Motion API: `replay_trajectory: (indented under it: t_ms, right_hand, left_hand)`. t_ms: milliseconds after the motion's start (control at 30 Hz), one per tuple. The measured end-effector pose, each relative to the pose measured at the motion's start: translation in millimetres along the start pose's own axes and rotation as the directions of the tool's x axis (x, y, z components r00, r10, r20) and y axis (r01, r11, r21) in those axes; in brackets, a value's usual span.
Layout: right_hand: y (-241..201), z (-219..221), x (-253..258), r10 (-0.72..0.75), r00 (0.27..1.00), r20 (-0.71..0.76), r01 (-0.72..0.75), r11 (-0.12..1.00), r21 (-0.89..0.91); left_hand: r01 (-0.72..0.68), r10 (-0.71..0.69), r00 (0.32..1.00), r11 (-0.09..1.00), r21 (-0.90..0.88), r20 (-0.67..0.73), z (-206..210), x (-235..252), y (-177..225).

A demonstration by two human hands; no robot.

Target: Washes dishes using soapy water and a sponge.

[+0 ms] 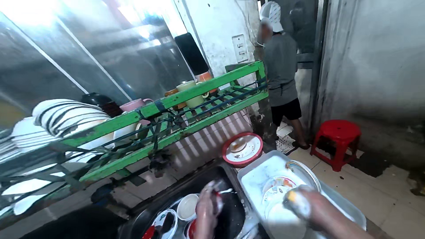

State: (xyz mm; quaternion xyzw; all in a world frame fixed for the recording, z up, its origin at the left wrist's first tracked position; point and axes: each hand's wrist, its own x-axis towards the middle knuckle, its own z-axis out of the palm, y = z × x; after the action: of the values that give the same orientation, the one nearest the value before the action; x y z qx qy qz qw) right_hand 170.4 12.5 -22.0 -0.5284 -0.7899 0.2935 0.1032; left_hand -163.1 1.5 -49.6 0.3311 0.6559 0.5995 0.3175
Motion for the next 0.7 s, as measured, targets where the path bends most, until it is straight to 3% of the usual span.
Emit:
replay_trajectory:
  t_ms: [67, 167, 200, 267, 333, 400, 433, 467, 533, 600, 700]
  right_hand:
    - [23, -4, -9, 0.147, 0.987, -0.065, -0.145, 0.989, 0.042]
    - [34, 1, -15, 0.218, 0.973, -0.071, -0.220, 0.975, -0.014]
    - [33, 4, -15, 0.222, 0.973, -0.062, -0.225, 0.973, -0.050]
    - [29, 7, -12, 0.242, 0.970, 0.006, -0.240, 0.965, -0.108]
    - [31, 14, -7, 0.265, 0.962, 0.067, -0.251, 0.954, -0.162]
    - [40, 21, -3, 0.315, 0.942, 0.117, -0.291, 0.938, -0.187]
    - [45, 24, -1, 0.332, 0.934, 0.133, -0.303, 0.932, -0.198]
    - [49, 26, 0, 0.332, 0.933, 0.140, -0.301, 0.932, -0.203]
    - [54, 26, 1, 0.312, 0.940, 0.138, -0.281, 0.937, -0.207]
    - [58, 23, 2, 0.275, 0.952, 0.136, -0.245, 0.947, -0.206]
    - [57, 17, 1, 0.197, 0.977, 0.082, -0.186, 0.974, -0.131]
  left_hand:
    - [-0.017, 0.060, 0.992, 0.930, 0.366, -0.108, -57, 22, -21]
    - [0.019, 0.077, 0.983, 0.857, 0.515, -0.165, -68, 19, -14]
    - [-0.019, 0.082, 0.991, 0.862, 0.506, -0.103, -52, 9, -1]
    - [-0.175, 0.108, 0.980, 0.864, 0.472, 0.166, -6, -21, 23]
    - [-0.343, 0.063, 0.855, 0.814, 0.470, 0.516, 45, -65, 36]
    - [-0.561, -0.011, 0.585, 0.716, 0.415, 0.811, 82, -109, 27]
    - [-0.638, -0.134, 0.493, 0.616, 0.462, 0.859, 97, -126, 25]
    - [-0.679, -0.256, 0.461, 0.514, 0.524, 0.849, 111, -138, 21]
    - [-0.692, -0.330, 0.476, 0.430, 0.579, 0.815, 125, -147, 8]
    - [-0.677, -0.281, 0.500, 0.463, 0.572, 0.819, 130, -149, 2]
    - [-0.612, -0.347, 0.498, 0.508, 0.606, 0.794, 133, -137, 13]
